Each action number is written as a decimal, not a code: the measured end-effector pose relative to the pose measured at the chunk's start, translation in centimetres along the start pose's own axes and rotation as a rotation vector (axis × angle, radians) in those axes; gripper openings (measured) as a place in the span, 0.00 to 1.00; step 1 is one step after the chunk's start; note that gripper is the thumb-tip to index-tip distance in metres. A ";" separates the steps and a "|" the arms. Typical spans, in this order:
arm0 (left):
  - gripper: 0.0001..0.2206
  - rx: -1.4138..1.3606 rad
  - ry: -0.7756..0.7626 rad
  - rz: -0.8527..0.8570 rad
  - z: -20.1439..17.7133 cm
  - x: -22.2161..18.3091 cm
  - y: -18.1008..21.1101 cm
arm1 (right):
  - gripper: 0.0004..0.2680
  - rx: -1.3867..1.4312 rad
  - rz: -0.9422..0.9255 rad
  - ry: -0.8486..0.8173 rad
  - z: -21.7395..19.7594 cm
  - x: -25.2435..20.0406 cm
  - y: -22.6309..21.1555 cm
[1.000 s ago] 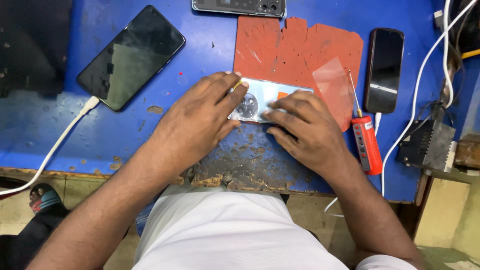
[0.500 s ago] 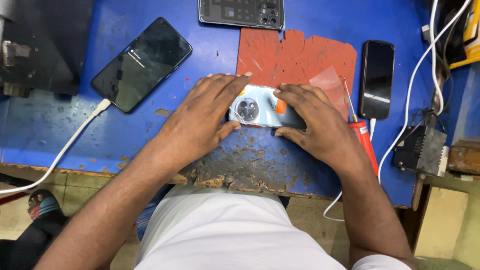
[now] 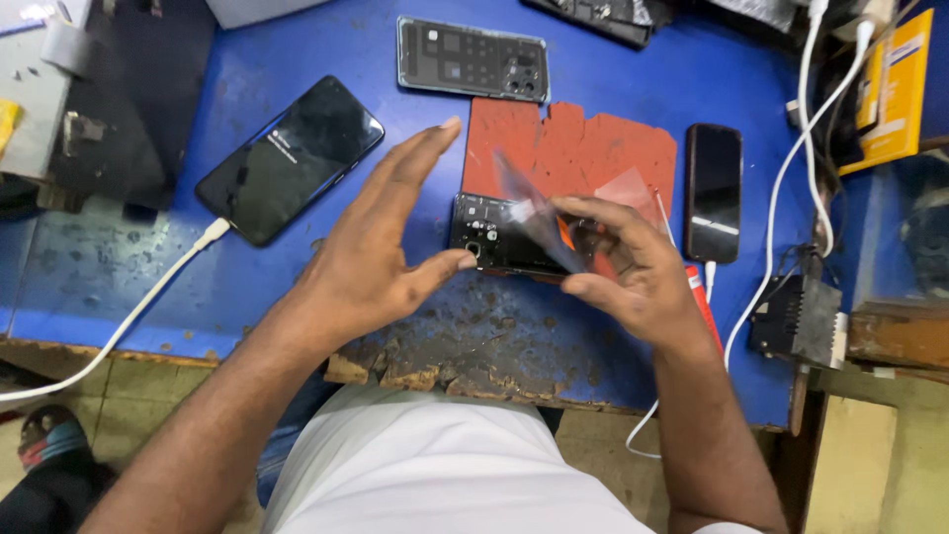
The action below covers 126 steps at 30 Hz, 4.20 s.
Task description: The person assembles a mobile phone by placing the back panel onto the chassis and using a screwdriver to secure internal components.
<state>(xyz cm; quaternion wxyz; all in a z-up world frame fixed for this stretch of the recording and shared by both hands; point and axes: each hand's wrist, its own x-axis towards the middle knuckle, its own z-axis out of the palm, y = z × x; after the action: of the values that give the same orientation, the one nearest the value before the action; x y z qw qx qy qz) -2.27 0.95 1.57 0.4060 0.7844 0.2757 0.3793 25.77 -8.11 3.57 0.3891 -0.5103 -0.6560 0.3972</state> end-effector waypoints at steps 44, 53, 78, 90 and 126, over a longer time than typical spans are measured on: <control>0.15 -0.859 0.066 -0.565 2.2 -3.0 3.2 | 0.26 1.266 0.313 0.025 10.8 -2.6 -2.9; 0.15 -0.830 0.068 -0.567 2.4 -3.3 2.9 | 0.20 1.170 0.363 0.105 10.9 -3.1 -2.2; 0.21 -0.727 -0.207 -0.368 4.4 -4.5 4.0 | 0.08 -0.462 -0.126 0.318 5.0 -1.0 -5.8; 0.23 -1.013 -0.190 -0.523 4.1 -4.5 4.0 | 0.08 -0.903 -0.336 0.420 7.4 -1.0 -6.0; 0.20 -0.911 -0.073 -0.560 4.7 -4.3 4.5 | 0.08 -0.874 -0.349 0.404 7.8 0.1 -5.7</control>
<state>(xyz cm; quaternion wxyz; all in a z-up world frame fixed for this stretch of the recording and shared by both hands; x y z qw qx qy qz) -0.23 -6.56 2.00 0.8003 0.4377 0.2677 0.3101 16.56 -9.91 5.89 0.3191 -0.5748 -0.7479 -0.0914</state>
